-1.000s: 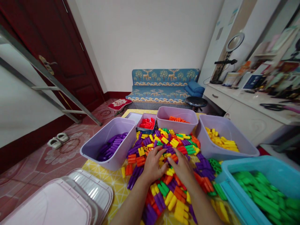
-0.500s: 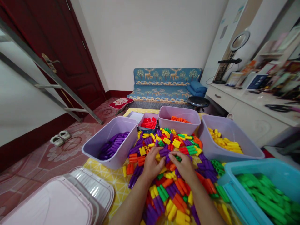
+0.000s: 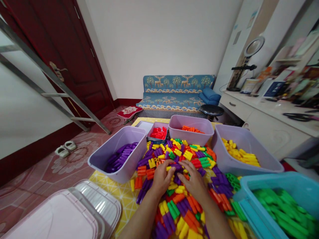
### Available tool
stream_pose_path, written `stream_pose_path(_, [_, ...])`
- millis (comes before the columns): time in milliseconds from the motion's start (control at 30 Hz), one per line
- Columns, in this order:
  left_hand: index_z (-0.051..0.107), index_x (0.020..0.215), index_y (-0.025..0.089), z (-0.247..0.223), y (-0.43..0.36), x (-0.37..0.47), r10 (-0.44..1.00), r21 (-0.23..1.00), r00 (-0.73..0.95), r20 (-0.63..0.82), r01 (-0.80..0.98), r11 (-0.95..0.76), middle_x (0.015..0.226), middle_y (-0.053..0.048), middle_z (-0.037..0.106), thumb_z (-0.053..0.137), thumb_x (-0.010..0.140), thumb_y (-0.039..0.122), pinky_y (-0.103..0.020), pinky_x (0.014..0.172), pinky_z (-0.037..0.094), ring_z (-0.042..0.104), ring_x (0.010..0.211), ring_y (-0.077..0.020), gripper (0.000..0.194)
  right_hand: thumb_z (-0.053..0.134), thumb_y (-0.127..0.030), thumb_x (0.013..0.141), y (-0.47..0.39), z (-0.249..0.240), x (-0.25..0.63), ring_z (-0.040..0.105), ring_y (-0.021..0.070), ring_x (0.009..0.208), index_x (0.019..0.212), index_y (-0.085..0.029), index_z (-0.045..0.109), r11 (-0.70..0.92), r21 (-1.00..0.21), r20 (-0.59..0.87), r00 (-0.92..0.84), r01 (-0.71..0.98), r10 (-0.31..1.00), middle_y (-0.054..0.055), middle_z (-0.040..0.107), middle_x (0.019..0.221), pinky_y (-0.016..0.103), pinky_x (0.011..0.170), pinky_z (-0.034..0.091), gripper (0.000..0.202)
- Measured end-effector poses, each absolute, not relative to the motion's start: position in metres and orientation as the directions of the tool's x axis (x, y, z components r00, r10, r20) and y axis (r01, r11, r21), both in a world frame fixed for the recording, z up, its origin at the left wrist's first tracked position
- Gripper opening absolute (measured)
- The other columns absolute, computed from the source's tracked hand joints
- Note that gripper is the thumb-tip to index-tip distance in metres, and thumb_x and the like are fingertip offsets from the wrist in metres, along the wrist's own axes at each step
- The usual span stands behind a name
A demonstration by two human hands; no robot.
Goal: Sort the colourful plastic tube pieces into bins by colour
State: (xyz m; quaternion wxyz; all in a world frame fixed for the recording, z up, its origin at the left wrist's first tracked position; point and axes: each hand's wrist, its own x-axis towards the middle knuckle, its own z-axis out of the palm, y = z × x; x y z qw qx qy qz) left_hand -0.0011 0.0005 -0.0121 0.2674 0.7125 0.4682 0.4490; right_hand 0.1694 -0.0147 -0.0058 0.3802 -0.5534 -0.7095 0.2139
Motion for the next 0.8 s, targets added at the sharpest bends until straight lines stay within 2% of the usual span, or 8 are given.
stream_pose_path(100, [0.056,0.12,0.021,-0.0127,-0.0017,-0.0018,0.904,0.795,0.182,0.387,0.43,-0.427,0.104,-0.007,0.067,0.041,0.093,0.039,-0.035,0.085,0.048,0.063,0.096,-0.0221,0.036,0.057,-0.03,0.081,-0.016,-0.0068,0.1695,0.047,0.023,0.125,0.129,-0.028,0.053,0.366,-0.7,0.358,-0.142,0.614,0.923,0.006,0.052,0.134,0.043,0.106,0.038,0.047])
stream_pose_path(267, [0.054,0.125,0.023,-0.01,-0.0039,-0.0026,0.885,0.757,0.247,0.394,0.458,-0.465,0.108,-0.007,0.067,0.042,0.093,0.041,-0.037,0.09,0.046,0.061,0.099,-0.023,0.039,0.059,-0.032,0.083,-0.0171,-0.006,0.169,0.056,0.0242,0.111,0.114,-0.025,0.063,0.405,-0.672,0.378,-0.183,0.62,0.908,0.007,0.064,0.117,0.045,0.099,0.043,0.032])
stream_pose_path(467, [0.057,0.12,0.02,-0.0114,-0.0001,-0.0011,0.879,0.778,0.243,0.411,0.41,-0.477,0.102,-0.007,0.067,0.05,0.09,0.037,-0.034,0.088,0.047,0.061,0.097,-0.0212,0.035,0.059,-0.034,0.085,-0.0181,0.0012,0.168,0.057,0.0245,0.107,0.094,-0.024,0.069,0.418,-0.693,0.413,-0.152,0.587,0.898,0.007,0.066,0.111,0.043,0.095,0.044,0.017])
stream_pose_path(600, [0.061,0.109,0.019,-0.0144,0.0023,0.0004,0.868,0.799,0.203,0.452,0.34,-0.496,0.103,-0.008,0.066,0.056,0.087,0.034,-0.032,0.086,0.047,0.061,0.098,-0.0206,0.027,0.055,-0.032,0.087,-0.0175,0.0008,0.1701,0.058,0.0235,0.106,0.096,-0.023,0.069,0.401,-0.727,0.429,-0.089,0.558,0.899,0.007,0.067,0.108,0.041,0.095,0.045,0.019])
stream_pose_path(800, [0.067,0.097,0.018,-0.0166,0.0027,0.001,0.87,0.798,0.222,0.44,0.348,-0.493,0.089,-0.007,0.068,0.064,0.082,0.036,-0.03,0.079,0.048,0.063,0.086,-0.0198,0.024,0.055,-0.03,0.086,-0.0179,-0.0025,0.1706,0.06,0.0227,0.105,0.106,-0.023,0.066,0.395,-0.776,0.421,-0.062,0.491,0.905,0.007,0.068,0.108,0.039,0.094,0.046,0.024])
